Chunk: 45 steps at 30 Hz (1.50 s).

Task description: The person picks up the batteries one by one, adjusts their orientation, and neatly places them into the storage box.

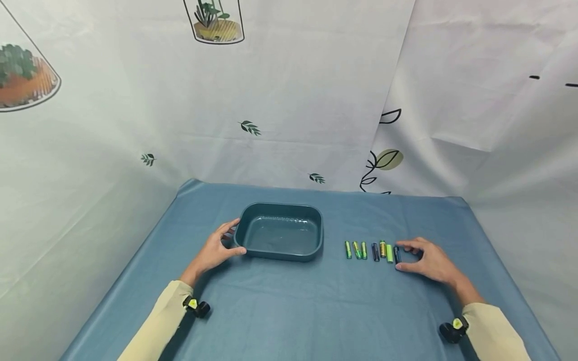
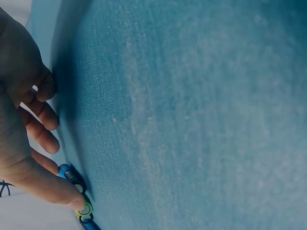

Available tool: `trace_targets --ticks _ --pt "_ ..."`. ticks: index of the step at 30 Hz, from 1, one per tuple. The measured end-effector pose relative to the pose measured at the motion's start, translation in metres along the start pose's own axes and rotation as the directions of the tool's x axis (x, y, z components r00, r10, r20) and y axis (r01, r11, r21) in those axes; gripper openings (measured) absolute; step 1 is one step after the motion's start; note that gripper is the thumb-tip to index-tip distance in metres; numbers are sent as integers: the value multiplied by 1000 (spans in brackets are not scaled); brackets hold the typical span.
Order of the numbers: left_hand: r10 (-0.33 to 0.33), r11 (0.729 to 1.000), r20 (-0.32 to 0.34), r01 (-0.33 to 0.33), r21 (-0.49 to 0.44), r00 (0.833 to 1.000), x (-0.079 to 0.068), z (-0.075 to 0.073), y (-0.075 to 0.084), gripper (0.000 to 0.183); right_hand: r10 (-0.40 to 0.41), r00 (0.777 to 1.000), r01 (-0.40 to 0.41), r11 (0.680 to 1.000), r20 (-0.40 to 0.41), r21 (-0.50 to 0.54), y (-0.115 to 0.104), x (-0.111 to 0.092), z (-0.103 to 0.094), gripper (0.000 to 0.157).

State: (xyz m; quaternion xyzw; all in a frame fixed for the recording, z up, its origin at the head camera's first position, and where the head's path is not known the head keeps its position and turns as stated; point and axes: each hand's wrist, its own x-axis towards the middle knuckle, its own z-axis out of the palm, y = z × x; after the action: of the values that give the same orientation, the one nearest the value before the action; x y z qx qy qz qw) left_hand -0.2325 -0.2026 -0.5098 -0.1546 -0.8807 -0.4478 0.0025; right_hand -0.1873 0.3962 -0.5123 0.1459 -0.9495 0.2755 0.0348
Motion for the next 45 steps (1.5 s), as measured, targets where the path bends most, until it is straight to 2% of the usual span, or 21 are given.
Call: trace_targets --ticks 11,22,29,37,45 --pt "8 1000 -13 -8 -6 1000 0 2 0 96 34 998 -32 999 52 -21 1 1 -2 61" --pt "-18 1000 -20 18 -17 1000 -1 1 -1 96 -9 1000 9 1000 23 -12 2 2 -1 56" --pt "-40 999 -16 40 0 999 -2 1 1 98 10 1000 -10 1000 4 -18 -1 0 -4 55" --pt "-35 999 -16 34 -14 999 -2 1 1 96 33 999 -33 999 -10 -37 -8 4 -13 58" --pt "-31 1000 -14 31 -6 999 -2 0 -1 98 -34 998 31 997 -46 -73 -20 15 -26 54"
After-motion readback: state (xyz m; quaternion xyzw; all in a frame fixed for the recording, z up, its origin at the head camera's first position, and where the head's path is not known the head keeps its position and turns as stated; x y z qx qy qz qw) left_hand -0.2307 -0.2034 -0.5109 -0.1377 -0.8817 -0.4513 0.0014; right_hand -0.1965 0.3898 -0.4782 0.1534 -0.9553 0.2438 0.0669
